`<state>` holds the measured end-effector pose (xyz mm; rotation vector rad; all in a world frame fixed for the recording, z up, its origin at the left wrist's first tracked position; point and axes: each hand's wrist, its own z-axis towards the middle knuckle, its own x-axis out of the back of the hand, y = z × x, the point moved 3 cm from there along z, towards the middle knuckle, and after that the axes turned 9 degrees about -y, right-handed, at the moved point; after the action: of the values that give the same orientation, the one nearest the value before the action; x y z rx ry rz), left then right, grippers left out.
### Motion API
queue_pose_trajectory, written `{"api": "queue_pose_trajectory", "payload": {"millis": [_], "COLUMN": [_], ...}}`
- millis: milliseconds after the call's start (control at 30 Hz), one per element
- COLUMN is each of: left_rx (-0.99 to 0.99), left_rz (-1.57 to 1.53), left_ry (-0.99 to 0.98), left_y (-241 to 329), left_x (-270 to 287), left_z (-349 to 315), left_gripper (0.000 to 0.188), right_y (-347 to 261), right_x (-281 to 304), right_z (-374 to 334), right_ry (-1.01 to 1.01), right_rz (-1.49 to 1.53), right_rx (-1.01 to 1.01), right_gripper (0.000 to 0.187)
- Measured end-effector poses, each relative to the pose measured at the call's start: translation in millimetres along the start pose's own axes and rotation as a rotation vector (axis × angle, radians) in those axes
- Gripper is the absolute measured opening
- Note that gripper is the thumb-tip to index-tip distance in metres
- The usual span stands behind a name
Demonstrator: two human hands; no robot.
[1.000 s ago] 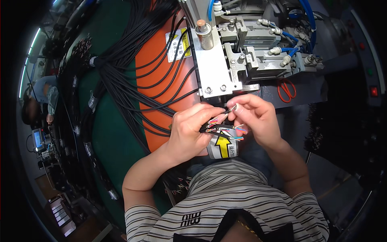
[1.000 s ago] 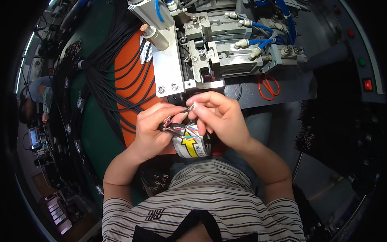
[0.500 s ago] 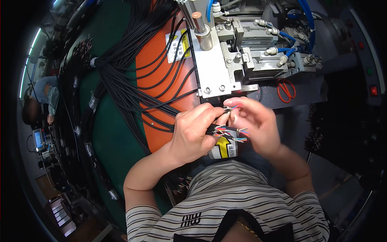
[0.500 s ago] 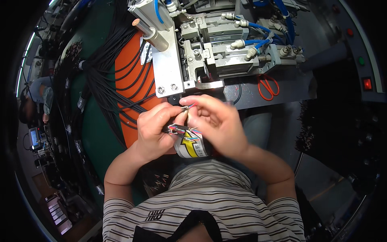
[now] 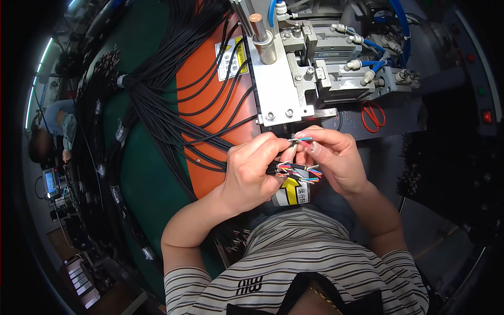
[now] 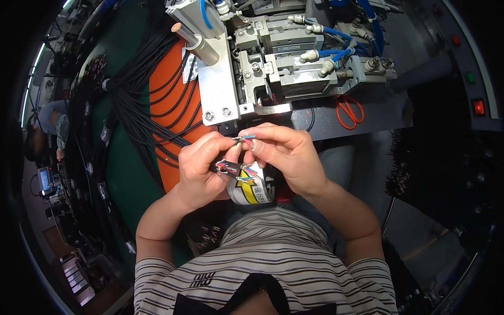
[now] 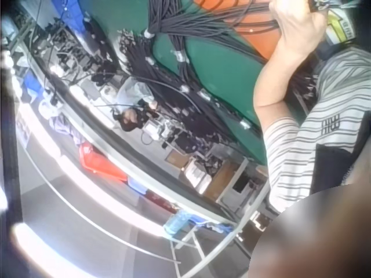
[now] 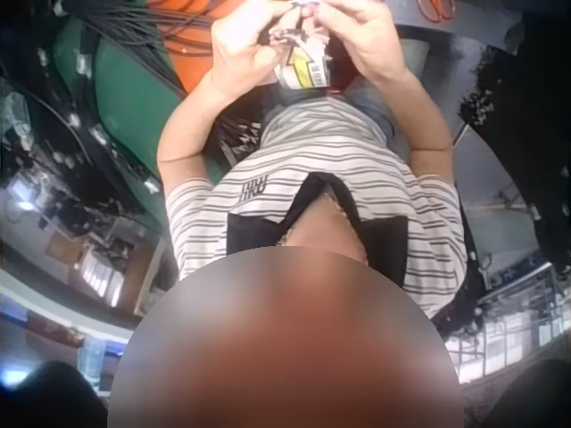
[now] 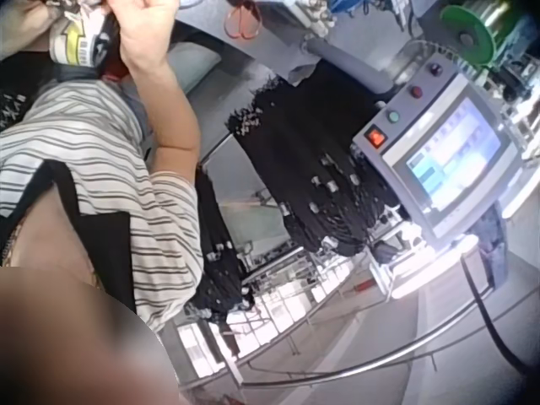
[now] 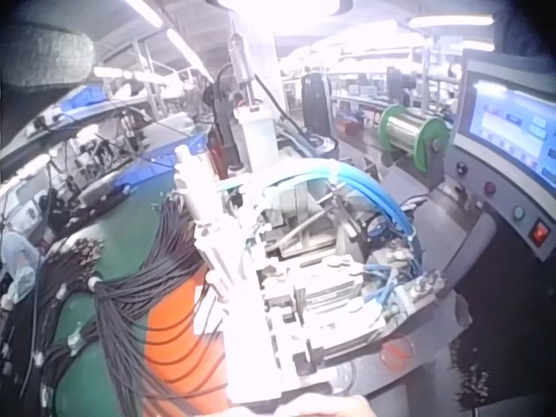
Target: Assembling a wire harness by inserting individual wires into the terminal block of an automated machine.
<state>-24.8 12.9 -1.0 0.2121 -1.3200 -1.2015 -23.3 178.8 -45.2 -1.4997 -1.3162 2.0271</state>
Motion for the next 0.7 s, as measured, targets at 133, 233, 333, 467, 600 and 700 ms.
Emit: {"api": "queue_pose_trajectory", "payload": {"millis": [133,233,333,467,600,700], "left_rx": [0.027,0.019,-0.006,-0.116,-0.116,-0.060], "left_rz": [-0.011,0.001,0.019,0.353,0.549,0.482], "left_ry": [-0.027,-0.052,-0.076,-0.166,-0.212,-0.190], "left_y": [-0.5,-0.1,0.8,10.0,12.7,8.5], "left_x": [-0.2,0.1,0.2,-2.5,-5.8,-3.2], "left_z": [0.1,0.3,-0.4,-2.1,-9.3,-5.3], "left_gripper": [0.017,0.015,0.012,0.019,0.026,0.041], "right_y": [-0.1,-3.8,-7.2,-12.5,-29.2,-28.6], "right_x": [4.2,6.1,6.3,6.8,-8.7,-10.3], "right_z": [2.6,3.8,4.8,6.1,7.9,10.1], "right_ry": [-0.008,-0.004,-0.006,0.023,-0.015,-0.047], "right_rz": [-0.030,-0.134,-0.270,-0.478,-1.353,-1.618], "right_rx": [-0.051,-0.037,0.004,0.108,0.241,0.208], "right_gripper": [0.019,0.017,0.016,0.010,0.009,0.006]}}
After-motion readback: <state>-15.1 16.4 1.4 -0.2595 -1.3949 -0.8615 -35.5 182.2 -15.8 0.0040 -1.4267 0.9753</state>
